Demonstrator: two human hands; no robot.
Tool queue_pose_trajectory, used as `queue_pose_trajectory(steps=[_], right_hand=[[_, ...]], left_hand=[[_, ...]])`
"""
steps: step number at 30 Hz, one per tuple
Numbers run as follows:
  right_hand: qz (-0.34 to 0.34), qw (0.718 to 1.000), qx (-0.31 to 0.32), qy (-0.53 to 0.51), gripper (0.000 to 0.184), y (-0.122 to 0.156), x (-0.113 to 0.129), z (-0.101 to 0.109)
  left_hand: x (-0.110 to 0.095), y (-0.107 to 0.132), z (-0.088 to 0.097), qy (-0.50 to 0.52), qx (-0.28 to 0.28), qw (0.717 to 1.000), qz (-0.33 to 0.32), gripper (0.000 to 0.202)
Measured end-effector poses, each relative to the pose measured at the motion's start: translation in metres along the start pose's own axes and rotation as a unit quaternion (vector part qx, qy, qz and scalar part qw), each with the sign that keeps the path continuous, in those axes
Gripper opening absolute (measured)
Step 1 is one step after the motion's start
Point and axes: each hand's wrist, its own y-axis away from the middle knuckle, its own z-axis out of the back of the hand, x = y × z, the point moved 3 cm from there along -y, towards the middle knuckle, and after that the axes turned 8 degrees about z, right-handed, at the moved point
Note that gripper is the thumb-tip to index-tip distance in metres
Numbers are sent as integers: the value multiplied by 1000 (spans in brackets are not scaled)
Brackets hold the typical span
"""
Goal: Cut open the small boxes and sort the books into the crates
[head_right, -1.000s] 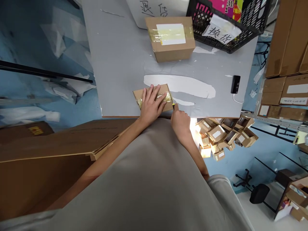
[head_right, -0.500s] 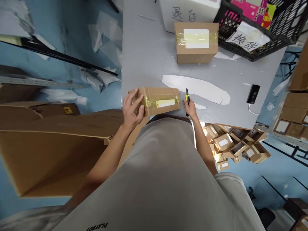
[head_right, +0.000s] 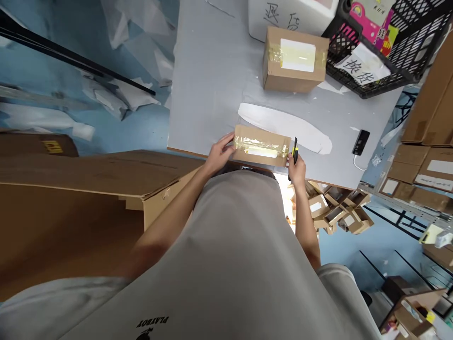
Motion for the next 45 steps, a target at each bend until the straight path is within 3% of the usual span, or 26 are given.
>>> queue_pose_trajectory(steps=[3, 6, 9, 13, 17, 21, 28, 35, 40, 45], right_hand=[[-17, 997, -31, 74, 50, 2, 13, 11], [23, 982, -45, 184, 48, 2, 42, 15], [105, 962, 56, 244, 51, -2, 81, -3], [206, 896, 234, 317, 49, -9, 126, -44], [223, 841, 307, 386, 51, -18, 151, -67], [222, 809, 336, 429, 52, -25, 159, -73], [211, 782, 361, 462, 52, -30, 163, -78], [196, 744, 378, 514, 51, -32, 187, -84], [208, 743, 381, 510, 47, -33, 197, -87], [221, 753, 375, 494, 48, -34, 194, -89]], left_hand=[[14, -9, -8, 22, 17, 1000, 6, 87], [16, -13, -2, 6, 43, 999, -21, 95], [13, -17, 5, -21, 88, 995, -51, 82], [15, -25, 9, -1, 141, 989, -36, 80], [21, -27, 9, 37, 169, 985, -12, 82], [26, -28, 7, 58, 177, 983, -2, 82], [30, -30, 3, 73, 172, 982, 3, 81], [32, -29, 0, 82, 162, 983, 15, 83], [31, -26, -2, 101, 134, 985, 27, 80], [32, -25, -6, 104, 99, 988, 53, 77]])
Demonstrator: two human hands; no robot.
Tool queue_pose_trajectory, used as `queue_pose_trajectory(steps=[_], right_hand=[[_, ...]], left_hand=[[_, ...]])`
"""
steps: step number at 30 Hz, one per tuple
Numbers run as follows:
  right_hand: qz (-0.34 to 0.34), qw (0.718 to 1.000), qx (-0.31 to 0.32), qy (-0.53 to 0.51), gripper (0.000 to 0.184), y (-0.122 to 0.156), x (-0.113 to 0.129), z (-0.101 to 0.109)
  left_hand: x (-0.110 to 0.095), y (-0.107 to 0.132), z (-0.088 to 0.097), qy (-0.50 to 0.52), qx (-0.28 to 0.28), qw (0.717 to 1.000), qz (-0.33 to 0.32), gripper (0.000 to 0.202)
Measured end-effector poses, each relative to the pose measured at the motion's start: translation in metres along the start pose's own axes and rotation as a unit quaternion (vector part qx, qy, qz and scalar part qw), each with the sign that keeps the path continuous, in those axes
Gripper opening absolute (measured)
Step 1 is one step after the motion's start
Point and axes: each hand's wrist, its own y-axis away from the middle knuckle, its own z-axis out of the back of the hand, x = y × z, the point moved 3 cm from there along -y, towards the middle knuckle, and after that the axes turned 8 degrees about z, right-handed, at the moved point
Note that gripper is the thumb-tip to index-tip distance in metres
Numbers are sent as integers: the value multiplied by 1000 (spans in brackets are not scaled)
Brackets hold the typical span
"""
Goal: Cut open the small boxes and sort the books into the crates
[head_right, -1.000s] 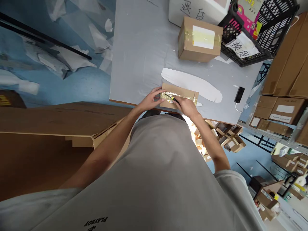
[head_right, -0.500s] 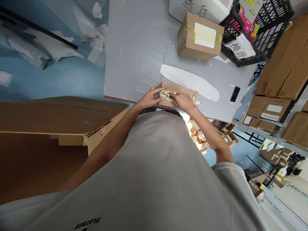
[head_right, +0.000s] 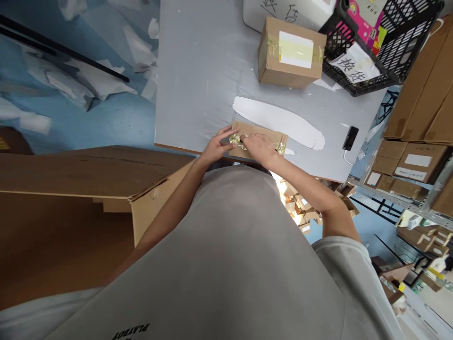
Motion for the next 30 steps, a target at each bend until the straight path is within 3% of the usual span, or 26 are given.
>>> queue_pose_trajectory(steps=[11, 22, 30], right_hand=[[17, 998, -39, -36, 38, -3, -23, -30], [-88, 996, 7, -2, 44, 98, -119, -75], [-93, 995, 4, -23, 41, 108, -138, -90]], left_hand=[[-5, 7, -2, -49, -70, 995, 40, 70], [-3, 8, -6, -13, -101, 992, 75, 70], [1, 7, -2, 14, -100, 989, 108, 75]])
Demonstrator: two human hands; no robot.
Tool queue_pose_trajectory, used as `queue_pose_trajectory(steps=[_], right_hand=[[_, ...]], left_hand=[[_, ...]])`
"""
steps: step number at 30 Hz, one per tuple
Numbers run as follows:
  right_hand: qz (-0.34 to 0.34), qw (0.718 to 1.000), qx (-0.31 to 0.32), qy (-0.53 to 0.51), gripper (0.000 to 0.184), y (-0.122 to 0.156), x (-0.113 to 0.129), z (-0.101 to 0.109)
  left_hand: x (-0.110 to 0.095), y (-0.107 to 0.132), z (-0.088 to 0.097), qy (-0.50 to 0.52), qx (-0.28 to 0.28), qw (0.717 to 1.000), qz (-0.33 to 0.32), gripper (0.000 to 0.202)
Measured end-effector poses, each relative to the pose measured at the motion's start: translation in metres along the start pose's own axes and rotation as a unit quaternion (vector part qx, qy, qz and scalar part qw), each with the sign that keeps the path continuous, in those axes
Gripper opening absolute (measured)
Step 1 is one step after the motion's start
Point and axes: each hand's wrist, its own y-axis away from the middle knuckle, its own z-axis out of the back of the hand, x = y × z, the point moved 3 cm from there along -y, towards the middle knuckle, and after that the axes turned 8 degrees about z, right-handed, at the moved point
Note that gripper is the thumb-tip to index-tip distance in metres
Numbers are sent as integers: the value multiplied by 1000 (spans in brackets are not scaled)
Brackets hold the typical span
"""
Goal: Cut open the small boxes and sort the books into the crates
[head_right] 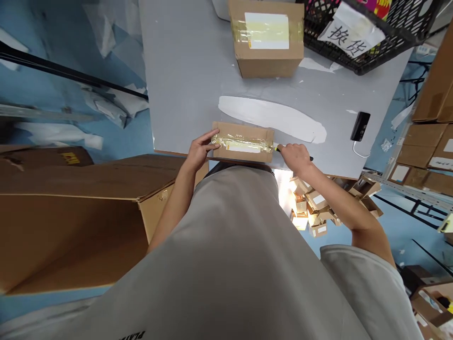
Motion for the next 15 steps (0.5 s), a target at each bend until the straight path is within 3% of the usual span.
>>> queue_pose_trajectory(steps=[6, 11, 13, 15], right_hand=[[12, 999, -15, -37, 42, -7, 4, -4], [-31, 995, -67, -71, 33, 27, -41, -18], [-56, 979, -129, -148, 30, 36, -61, -30], [-80, 933, -188, -296, 42, 29, -67, -45]], left_hand=[[-1, 1, -1, 4, -19, 1000, 12, 72], [3, 2, 8, 17, -27, 999, 17, 75], [7, 1, 22, 28, -56, 998, 8, 74], [14, 0, 38, 37, -92, 995, 6, 72]])
